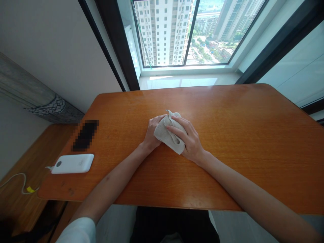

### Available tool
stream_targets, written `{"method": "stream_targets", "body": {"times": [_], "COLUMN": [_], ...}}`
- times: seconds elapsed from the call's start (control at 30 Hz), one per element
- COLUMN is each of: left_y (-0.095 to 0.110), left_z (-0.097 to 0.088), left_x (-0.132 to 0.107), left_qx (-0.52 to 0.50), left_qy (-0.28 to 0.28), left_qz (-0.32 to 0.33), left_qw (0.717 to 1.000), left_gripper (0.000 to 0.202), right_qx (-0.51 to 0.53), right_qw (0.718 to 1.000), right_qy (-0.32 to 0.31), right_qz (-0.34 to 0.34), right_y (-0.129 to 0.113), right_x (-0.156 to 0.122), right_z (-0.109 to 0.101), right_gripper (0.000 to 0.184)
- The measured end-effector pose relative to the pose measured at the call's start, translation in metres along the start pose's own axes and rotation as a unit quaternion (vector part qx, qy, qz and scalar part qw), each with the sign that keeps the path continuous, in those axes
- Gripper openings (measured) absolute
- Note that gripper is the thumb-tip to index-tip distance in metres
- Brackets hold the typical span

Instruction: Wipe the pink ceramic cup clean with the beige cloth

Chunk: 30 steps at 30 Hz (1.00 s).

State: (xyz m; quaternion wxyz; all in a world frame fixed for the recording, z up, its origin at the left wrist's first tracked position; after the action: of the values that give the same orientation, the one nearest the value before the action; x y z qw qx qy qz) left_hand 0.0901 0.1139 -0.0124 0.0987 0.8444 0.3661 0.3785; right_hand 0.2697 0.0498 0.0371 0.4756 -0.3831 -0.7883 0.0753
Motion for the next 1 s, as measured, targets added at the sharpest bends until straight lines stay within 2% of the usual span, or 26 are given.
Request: {"method": "stream_targets", "body": {"times": [0.2,0.4,0.53,0.73,1.0], "left_y": [0.019,0.016,0.013,0.005,0.004], "left_z": [-0.015,-0.012,-0.013,-0.010,-0.005], "left_x": [-0.004,-0.003,-0.003,-0.002,-0.001], "left_qx": [-0.001,0.035,0.033,0.018,0.052], "left_qy": [0.058,0.027,0.039,0.023,0.003], "left_qz": [0.046,0.062,0.068,0.028,0.029], "left_qw": [0.997,0.997,0.996,0.999,0.998], "left_gripper": [0.033,0.031,0.026,0.017,0.008], "right_qx": [0.002,0.000,0.001,-0.003,0.000], "right_qw": [1.000,1.000,1.000,1.000,0.999], "right_qy": [0.008,0.009,0.009,0.013,0.020], "right_qz": [-0.006,0.009,0.013,0.023,0.043], "right_y": [0.001,0.001,0.001,0.000,0.003], "right_x": [0.000,0.001,0.002,0.003,0.003], "right_z": [0.000,-0.001,0.000,0.001,-0.002], "right_gripper": [0.059,0.061,0.060,0.060,0.058]}}
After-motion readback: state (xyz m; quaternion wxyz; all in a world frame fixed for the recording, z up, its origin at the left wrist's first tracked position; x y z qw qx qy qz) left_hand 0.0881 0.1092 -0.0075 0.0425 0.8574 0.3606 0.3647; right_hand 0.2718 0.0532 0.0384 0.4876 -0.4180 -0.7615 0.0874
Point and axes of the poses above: each hand's wrist, its own x-axis towards the middle knuckle, its own z-axis out of the palm, y = z × x, the point moved 4 cm from there along x, towards the middle knuckle, and after that the axes turned 13 degrees about z, right-handed, at the moved point
